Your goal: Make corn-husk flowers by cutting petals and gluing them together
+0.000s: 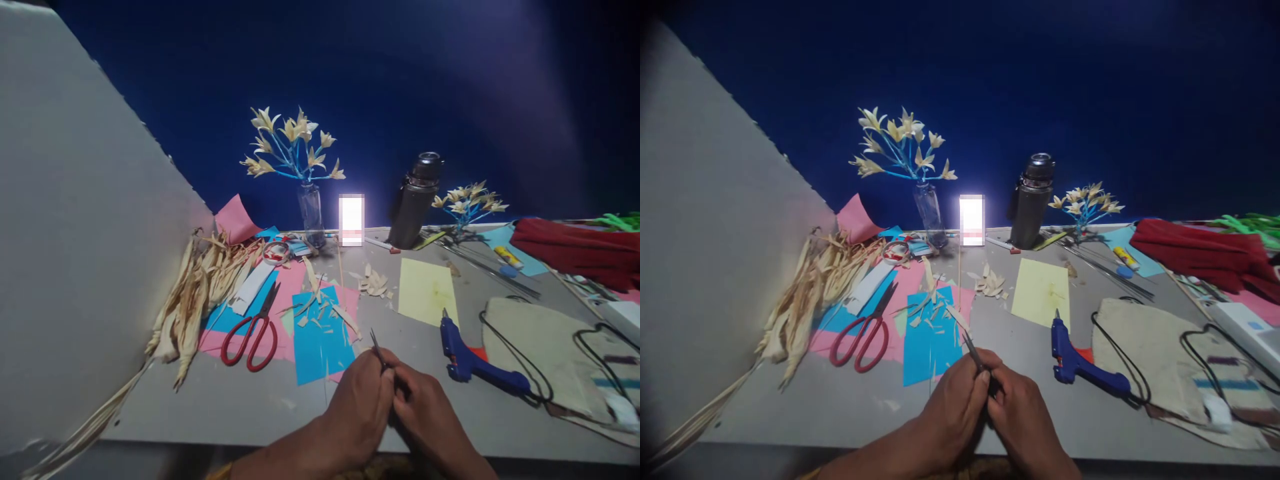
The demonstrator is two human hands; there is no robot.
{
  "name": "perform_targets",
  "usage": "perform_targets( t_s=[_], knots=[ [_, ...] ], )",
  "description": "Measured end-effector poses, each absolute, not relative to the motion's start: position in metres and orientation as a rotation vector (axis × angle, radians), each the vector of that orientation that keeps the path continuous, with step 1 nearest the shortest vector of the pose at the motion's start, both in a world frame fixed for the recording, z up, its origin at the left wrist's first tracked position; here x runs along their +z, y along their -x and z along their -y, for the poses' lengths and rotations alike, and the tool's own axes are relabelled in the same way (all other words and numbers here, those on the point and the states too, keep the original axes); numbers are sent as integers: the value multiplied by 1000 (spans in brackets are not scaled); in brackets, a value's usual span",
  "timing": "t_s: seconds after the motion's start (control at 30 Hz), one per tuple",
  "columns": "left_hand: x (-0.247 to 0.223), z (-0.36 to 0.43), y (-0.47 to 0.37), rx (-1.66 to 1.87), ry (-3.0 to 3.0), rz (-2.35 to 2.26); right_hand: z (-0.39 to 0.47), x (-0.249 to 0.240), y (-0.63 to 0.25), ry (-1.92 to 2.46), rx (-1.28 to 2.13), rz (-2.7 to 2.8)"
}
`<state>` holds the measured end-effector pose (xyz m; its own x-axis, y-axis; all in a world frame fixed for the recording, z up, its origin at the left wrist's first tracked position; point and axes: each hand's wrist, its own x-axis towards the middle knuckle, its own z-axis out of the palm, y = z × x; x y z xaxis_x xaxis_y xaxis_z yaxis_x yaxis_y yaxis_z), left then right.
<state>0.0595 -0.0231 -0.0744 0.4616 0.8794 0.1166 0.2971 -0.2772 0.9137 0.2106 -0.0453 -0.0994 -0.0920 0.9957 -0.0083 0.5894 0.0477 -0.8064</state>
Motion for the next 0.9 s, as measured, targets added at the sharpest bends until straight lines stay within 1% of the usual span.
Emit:
perform_targets(
  t_s=[0.13,0.33,0.5,0.67,0.73,0.8,0.9],
  knots=[
    [-74,27,-55,832,-1779,-988,43,-100,-210,1537,880,1840],
    [-71,28,-47,940,-1865,-970,44,-107,-202,1403,647,1884],
    [-74,32,-37,939,-1873,-974,44,-101,-195,1354,670,1991],
    [-75,40,-30,1066,-1804,-996,45,-102,-190,1164,320,2024],
    [-72,40,-27,1074,-1778,-995,46,-102,-189,1100,254,2021],
    [-70,37,-25,1082,-1690,-1028,48,-100,-189,1044,224,2020],
    [-70,31,-24,1067,-1316,-1130,54,-95,-185,991,162,1998]
  ],
)
